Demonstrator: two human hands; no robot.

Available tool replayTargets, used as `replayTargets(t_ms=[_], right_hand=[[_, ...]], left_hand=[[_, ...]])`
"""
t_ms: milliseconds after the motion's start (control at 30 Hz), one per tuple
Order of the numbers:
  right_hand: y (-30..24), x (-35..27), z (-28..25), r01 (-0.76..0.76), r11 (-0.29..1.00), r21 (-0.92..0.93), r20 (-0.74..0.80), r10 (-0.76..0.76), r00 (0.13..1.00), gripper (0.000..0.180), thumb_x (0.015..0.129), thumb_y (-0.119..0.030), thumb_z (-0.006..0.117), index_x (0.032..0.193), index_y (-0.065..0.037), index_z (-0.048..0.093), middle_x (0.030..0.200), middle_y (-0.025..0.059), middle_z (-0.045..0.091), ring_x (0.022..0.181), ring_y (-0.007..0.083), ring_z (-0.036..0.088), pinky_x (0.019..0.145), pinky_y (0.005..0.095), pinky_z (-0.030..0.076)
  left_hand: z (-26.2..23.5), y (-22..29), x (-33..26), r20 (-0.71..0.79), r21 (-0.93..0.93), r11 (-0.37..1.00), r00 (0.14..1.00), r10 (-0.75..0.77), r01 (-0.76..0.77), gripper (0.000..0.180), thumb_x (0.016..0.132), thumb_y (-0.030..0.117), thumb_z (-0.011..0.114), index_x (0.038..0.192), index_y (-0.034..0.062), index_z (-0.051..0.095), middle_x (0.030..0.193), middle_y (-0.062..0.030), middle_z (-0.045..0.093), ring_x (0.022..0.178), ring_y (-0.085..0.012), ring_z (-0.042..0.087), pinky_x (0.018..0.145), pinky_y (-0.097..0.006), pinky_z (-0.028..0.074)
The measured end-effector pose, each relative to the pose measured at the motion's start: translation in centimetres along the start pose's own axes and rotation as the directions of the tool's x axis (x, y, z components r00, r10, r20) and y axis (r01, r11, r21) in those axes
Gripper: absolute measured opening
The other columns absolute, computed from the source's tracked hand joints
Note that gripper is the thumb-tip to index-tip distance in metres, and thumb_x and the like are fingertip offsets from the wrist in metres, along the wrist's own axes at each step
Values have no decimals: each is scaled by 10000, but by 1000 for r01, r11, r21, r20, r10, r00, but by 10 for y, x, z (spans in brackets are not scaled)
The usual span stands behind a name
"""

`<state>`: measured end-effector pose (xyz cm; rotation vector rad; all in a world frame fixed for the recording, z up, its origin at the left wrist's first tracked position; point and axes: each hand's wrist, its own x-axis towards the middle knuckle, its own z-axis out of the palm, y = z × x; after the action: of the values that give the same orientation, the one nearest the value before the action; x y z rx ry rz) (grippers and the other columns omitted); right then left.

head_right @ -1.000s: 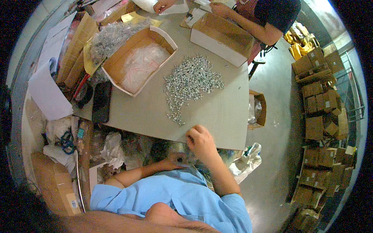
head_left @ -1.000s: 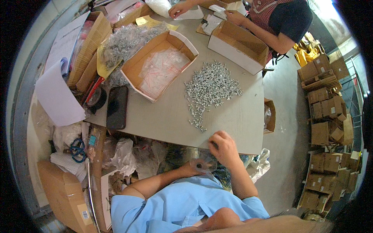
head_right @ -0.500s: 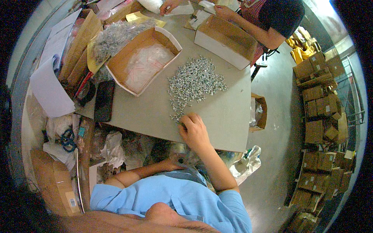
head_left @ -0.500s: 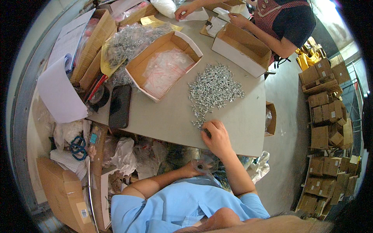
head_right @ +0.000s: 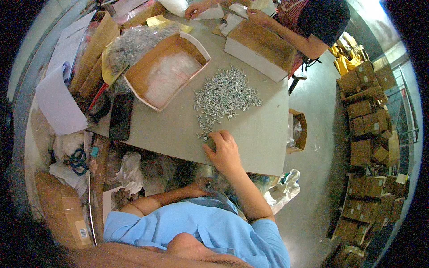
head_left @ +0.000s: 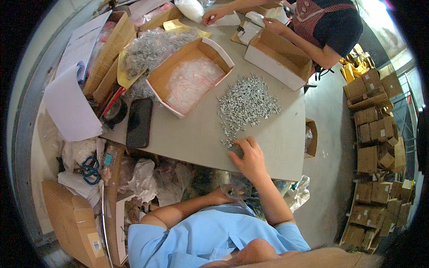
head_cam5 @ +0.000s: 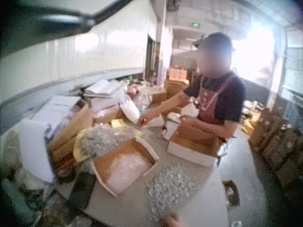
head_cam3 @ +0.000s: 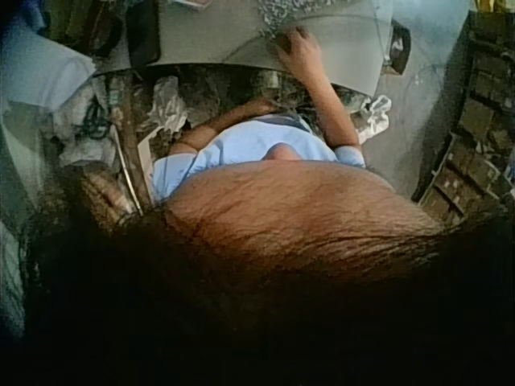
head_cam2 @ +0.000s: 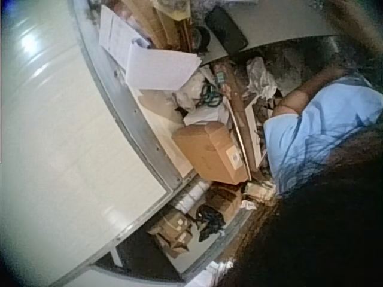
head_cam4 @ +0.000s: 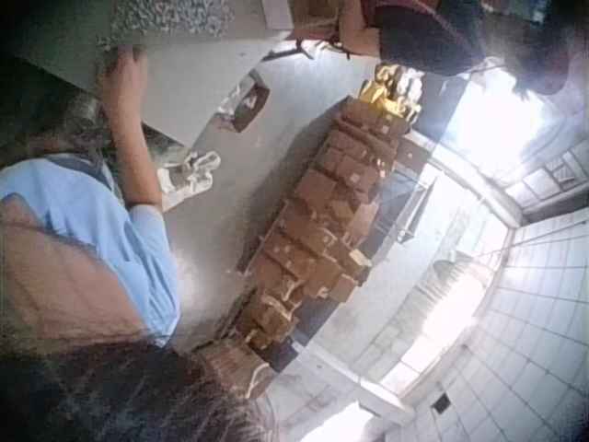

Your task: The person picks up small metal screws from a table and places them into a plastic bag.

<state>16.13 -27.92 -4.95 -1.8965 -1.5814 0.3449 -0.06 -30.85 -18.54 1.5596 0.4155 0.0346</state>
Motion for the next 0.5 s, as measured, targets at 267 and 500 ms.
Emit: replayTargets(t_ms=[267, 500], right_hand=[[-2, 1, 16, 79, 997, -23, -82, -81, 993, 251, 712, -141, 730, 900, -47, 593, 920, 149, 570, 859, 353, 569, 742, 421, 475], [-3, 5, 22, 83, 996, -41, -70, -86, 994, 215, 743, -157, 707, 891, -46, 597, 878, 152, 572, 809, 356, 569, 701, 430, 467]], left_hand=[[1, -15, 1, 23, -144, 988, 998, 55, -51, 411, 762, 236, 766, 1084, 20, 628, 1113, -144, 642, 1062, -226, 577, 952, -356, 414], [3, -15, 4, 22, -135, 991, 1000, -19, 22, 360, 734, 219, 780, 993, 16, 632, 1076, -134, 656, 1021, -215, 595, 923, -352, 435]])
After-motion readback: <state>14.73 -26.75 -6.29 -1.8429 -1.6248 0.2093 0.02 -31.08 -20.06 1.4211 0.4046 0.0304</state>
